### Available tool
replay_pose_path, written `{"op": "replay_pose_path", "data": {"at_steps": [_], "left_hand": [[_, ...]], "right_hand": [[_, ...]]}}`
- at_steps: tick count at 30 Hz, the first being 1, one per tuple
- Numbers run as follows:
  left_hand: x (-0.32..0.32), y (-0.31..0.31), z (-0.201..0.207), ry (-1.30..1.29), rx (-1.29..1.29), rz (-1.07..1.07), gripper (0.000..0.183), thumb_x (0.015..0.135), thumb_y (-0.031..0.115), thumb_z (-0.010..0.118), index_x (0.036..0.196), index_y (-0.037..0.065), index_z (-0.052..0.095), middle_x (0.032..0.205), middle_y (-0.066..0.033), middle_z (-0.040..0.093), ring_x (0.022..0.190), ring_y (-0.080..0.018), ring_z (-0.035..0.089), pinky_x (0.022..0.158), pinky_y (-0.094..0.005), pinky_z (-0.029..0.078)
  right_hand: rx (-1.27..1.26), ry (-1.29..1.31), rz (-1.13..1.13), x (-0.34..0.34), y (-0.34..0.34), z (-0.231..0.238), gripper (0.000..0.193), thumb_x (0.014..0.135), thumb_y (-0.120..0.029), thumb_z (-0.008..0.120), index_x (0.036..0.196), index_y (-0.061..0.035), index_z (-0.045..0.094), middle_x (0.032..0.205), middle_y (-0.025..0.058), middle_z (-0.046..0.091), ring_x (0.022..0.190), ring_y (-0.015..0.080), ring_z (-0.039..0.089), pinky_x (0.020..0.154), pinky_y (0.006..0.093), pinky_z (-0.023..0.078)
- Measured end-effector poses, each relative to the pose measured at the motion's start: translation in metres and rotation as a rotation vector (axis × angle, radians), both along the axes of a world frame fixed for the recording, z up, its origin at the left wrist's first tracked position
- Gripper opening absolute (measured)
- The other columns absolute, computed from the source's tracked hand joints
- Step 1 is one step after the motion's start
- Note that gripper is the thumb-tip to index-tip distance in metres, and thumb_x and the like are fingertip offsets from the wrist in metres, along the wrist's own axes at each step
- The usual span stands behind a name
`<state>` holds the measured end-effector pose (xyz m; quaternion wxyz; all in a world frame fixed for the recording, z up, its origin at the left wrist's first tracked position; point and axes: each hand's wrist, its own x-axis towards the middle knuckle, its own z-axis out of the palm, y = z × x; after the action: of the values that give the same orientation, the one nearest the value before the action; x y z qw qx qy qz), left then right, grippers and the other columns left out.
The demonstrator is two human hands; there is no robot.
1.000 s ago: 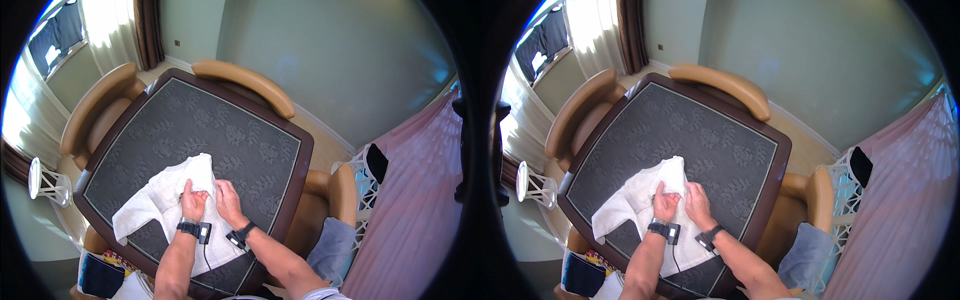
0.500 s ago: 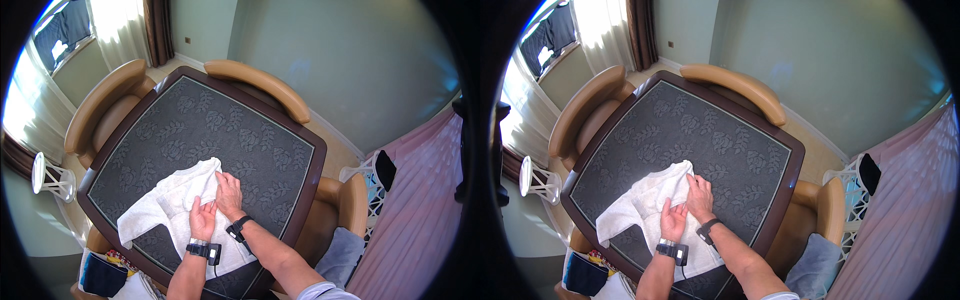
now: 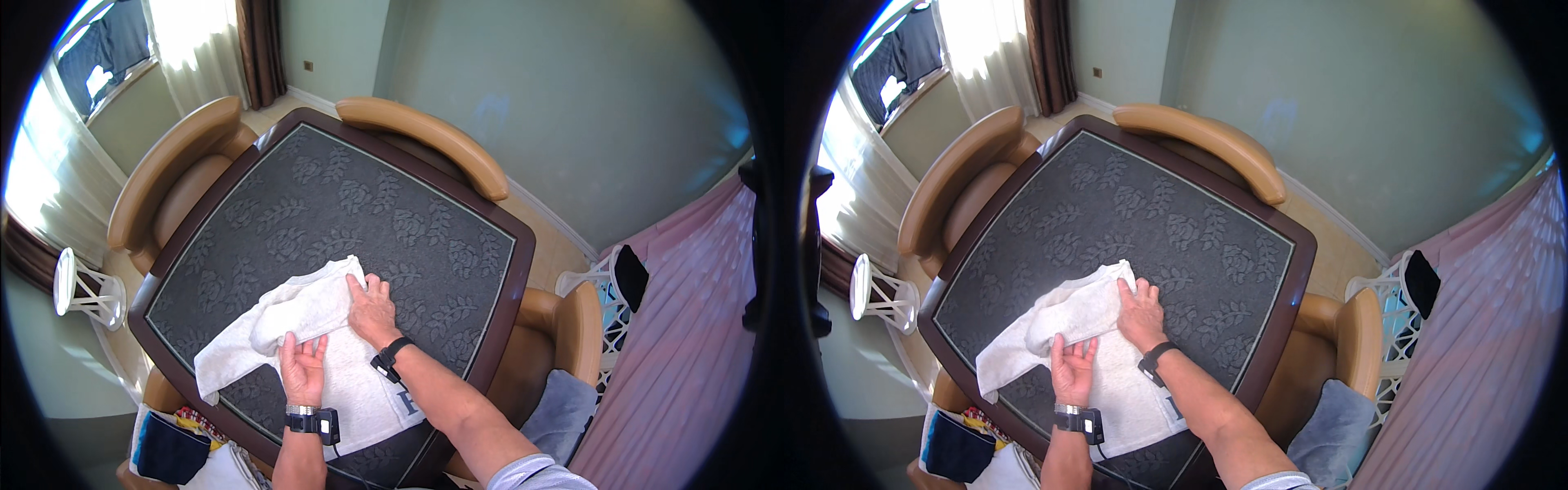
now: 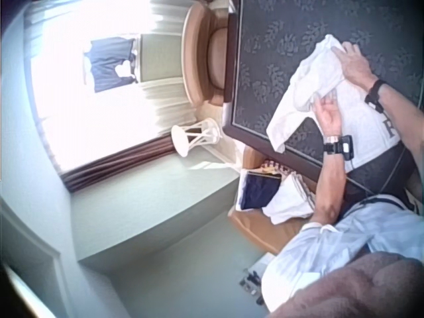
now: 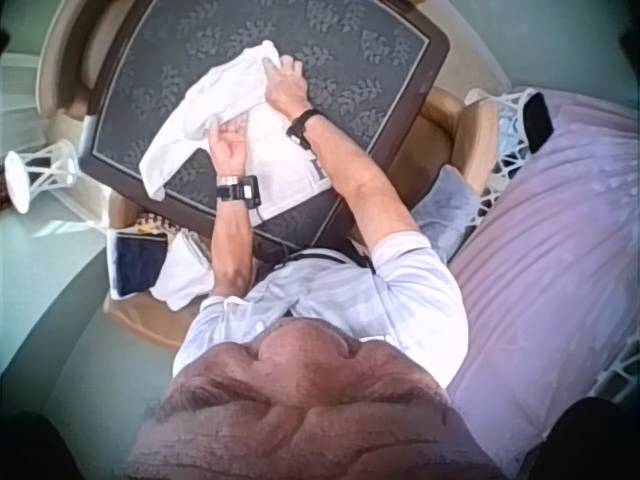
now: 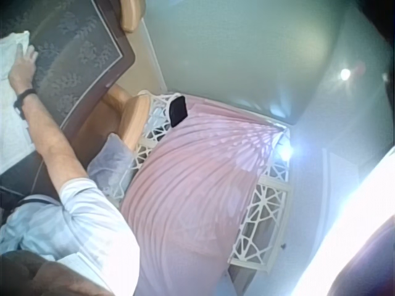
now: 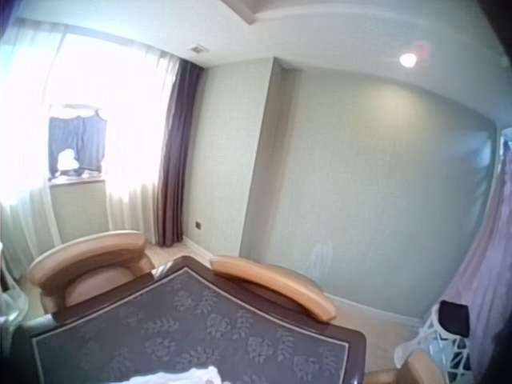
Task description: The person folds several pieces of clothing on a dining table. They handle a white t-shirt, a dark blue pair of pants, and a light blue t-shirt, smoothing and folding each item before stacking them on a nearby side table.
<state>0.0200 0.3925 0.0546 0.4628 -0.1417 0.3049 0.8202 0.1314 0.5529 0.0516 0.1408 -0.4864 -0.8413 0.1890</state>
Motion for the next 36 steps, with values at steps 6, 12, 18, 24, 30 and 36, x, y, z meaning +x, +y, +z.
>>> {"op": "replay_pose_path", "data": {"at_steps": [6, 12, 18, 24, 30, 36], "left_hand": [[-0.028, -0.023, -0.007, 0.065, -0.105, 0.098, 0.038, 0.101, 0.012, 0.072, 0.137, 0.010, 0.058, 0.135, -0.0106, 0.066, 0.126, -0.0295, 0.065, 0.105, -0.0540, 0.056], [-0.040, -0.037, -0.014, 0.147, -0.328, 0.042, 0.033, 0.102, 0.007, 0.068, 0.133, 0.010, 0.055, 0.121, -0.0079, 0.066, 0.111, -0.0266, 0.069, 0.094, -0.0507, 0.063], [-0.036, -0.038, -0.008, 0.147, -0.293, 0.057, 0.029, 0.103, 0.011, 0.070, 0.127, 0.009, 0.055, 0.119, -0.0074, 0.066, 0.109, -0.0280, 0.070, 0.094, -0.0523, 0.063], [-0.044, -0.037, -0.002, 0.028, -0.202, 0.038, 0.031, 0.105, 0.019, 0.071, 0.127, 0.006, 0.054, 0.119, -0.0112, 0.067, 0.111, -0.0303, 0.070, 0.096, -0.0548, 0.063], [-0.049, -0.041, -0.014, 0.004, -0.224, 0.054, 0.036, 0.105, 0.017, 0.069, 0.135, 0.004, 0.054, 0.133, -0.0162, 0.067, 0.122, -0.0354, 0.068, 0.103, -0.0583, 0.058], [-0.055, -0.043, -0.025, -0.022, -0.203, 0.045, 0.039, 0.105, 0.019, 0.069, 0.139, 0.006, 0.054, 0.136, -0.0146, 0.068, 0.128, -0.0348, 0.066, 0.107, -0.0584, 0.056]], "right_hand": [[0.010, -0.036, 0.011, 0.000, -0.001, 0.000, 0.065, 0.087, -0.005, 0.066, 0.150, -0.0164, 0.057, 0.138, 0.0210, 0.050, 0.121, 0.0430, 0.052, 0.097, 0.0500, 0.056], [-0.067, -0.079, 0.021, 0.003, 0.003, 0.010, 0.059, 0.092, -0.010, 0.067, 0.149, -0.0176, 0.058, 0.142, 0.0213, 0.050, 0.126, 0.0425, 0.052, 0.105, 0.0495, 0.052], [-0.077, 0.238, -0.072, 0.005, 0.034, 0.024, 0.044, 0.096, -0.020, 0.069, 0.138, -0.0085, 0.065, 0.137, 0.0216, 0.058, 0.127, 0.0401, 0.055, 0.113, 0.0488, 0.045], [0.139, 0.148, 0.149, -0.013, -0.006, -0.007, 0.050, 0.096, -0.025, 0.073, 0.138, 0.0005, 0.062, 0.150, 0.0227, 0.053, 0.145, 0.0432, 0.044, 0.119, 0.0545, 0.036], [0.183, 0.106, 0.170, -0.012, -0.016, -0.017, 0.061, 0.097, -0.033, 0.074, 0.146, -0.0015, 0.057, 0.158, 0.0229, 0.045, 0.154, 0.0431, 0.034, 0.124, 0.0580, 0.028], [0.165, 0.062, 0.145, -0.015, -0.018, -0.016, 0.066, 0.099, -0.038, 0.070, 0.151, -0.0015, 0.053, 0.161, 0.0217, 0.043, 0.156, 0.0422, 0.032, 0.125, 0.0585, 0.026]]}}
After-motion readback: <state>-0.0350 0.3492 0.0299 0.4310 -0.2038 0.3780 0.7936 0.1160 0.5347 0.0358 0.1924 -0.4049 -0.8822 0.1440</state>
